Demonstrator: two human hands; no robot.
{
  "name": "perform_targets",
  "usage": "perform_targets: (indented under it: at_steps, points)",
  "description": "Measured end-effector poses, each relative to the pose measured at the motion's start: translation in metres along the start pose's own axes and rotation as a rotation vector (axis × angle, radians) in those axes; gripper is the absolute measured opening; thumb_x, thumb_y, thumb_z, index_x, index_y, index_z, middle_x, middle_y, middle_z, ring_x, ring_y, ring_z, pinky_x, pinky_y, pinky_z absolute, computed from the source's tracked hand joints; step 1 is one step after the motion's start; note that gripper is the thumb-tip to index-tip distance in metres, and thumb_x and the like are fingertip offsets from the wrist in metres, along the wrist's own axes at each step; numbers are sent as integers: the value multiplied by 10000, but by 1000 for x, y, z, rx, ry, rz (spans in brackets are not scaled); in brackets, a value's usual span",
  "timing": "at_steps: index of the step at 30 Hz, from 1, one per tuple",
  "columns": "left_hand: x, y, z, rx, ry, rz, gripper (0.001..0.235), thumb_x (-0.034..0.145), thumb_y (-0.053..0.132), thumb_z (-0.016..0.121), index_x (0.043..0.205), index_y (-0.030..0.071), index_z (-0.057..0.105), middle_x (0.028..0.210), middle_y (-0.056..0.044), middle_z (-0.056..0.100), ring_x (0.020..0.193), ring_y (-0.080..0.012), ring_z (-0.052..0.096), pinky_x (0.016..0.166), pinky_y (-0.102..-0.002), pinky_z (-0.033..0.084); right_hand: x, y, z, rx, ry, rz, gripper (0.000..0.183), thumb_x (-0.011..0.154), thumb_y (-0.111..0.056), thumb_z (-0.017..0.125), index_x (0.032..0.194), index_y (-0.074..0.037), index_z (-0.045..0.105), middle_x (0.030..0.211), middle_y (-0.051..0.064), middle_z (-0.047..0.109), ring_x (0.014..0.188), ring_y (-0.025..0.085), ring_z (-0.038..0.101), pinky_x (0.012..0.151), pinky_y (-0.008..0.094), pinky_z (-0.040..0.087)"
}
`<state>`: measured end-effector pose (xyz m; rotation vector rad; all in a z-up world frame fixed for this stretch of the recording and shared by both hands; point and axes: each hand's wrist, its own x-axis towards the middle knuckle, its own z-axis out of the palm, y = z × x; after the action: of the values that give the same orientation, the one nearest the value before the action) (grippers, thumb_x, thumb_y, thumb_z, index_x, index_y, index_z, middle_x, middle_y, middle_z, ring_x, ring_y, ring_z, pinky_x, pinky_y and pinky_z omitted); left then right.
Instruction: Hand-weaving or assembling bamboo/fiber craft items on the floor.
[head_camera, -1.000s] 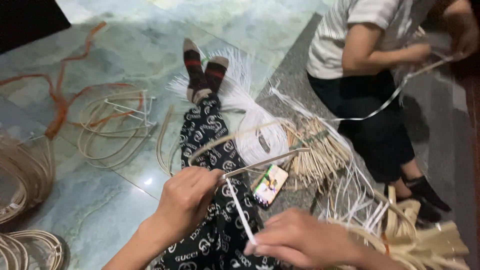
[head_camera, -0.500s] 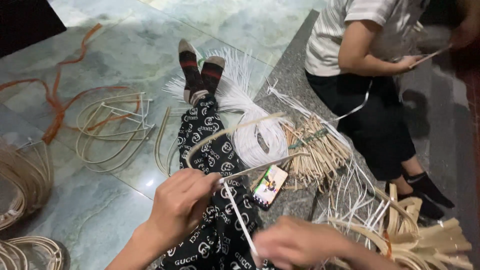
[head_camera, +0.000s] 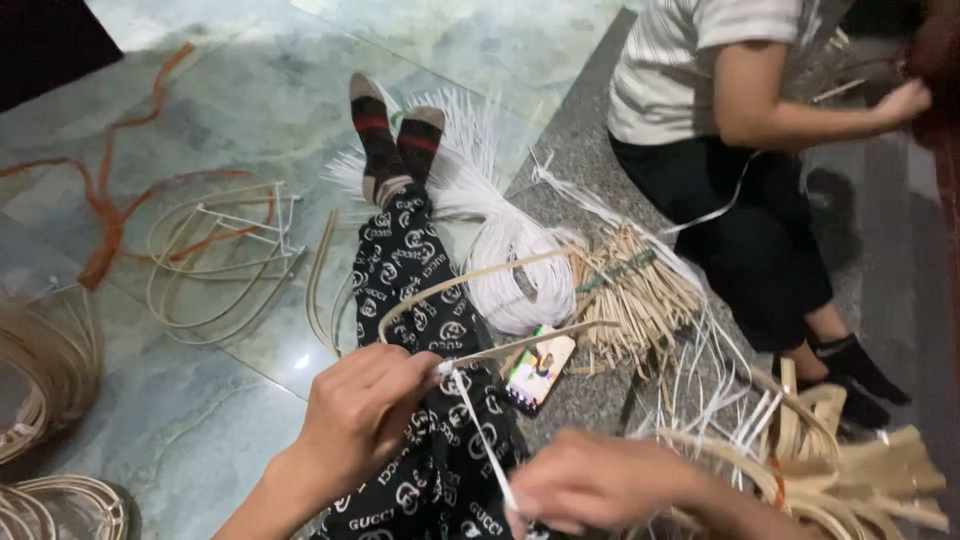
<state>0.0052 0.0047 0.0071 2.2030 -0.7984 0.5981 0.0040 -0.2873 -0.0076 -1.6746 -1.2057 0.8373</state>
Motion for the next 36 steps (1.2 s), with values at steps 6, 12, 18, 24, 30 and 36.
perform_targets:
  at_steps: [6,12,18,24,30,36]
  points:
    - [7,29,7,-90,-91,345,253,799,14,677,1051,-3,660,781,-103,609,765,-319,648,723,-401,548,-10,-51,-100,-319,611,97,229,1019,-189,593,979,-63,779,689,31,678,587,121,603,524,301,474]
    - [3,5,-4,-46,106,205,181,842,-2,704,1010,22,641,764,-97,598,757,-287,673,697,-376,554,23,78,0,182,67,445,275,1058,-280,514,999,-128,735,927,-22,681,857,77,651,787,213,568]
    - [3,11,12,40,-92,240,330,705,-32,668,1035,-12,674,764,-121,634,731,-326,660,650,-413,537,-33,-49,-41,-357,360,-271,293,1092,-205,453,1024,-51,693,731,21,606,606,124,573,569,275,464]
    - [7,27,-1,-192,-7,346,252,822,36,698,1064,23,628,831,-98,634,837,-298,693,778,-391,582,19,93,-91,85,410,176,310,1052,-320,493,967,-176,754,865,-21,713,783,112,652,715,249,559]
    - [-1,-3,7,48,-23,42,221,774,-1,726,992,25,695,732,-101,645,685,-296,655,610,-394,514,-7,-8,-1,106,-112,42,265,1161,-209,492,1061,-62,689,741,29,614,668,140,612,662,283,490]
    - [5,27,14,-44,-77,334,317,728,18,691,1043,10,656,802,-97,631,840,-321,695,729,-383,562,-9,-51,-103,-405,721,183,313,1037,-312,550,959,-118,783,596,13,591,503,142,505,484,298,390]
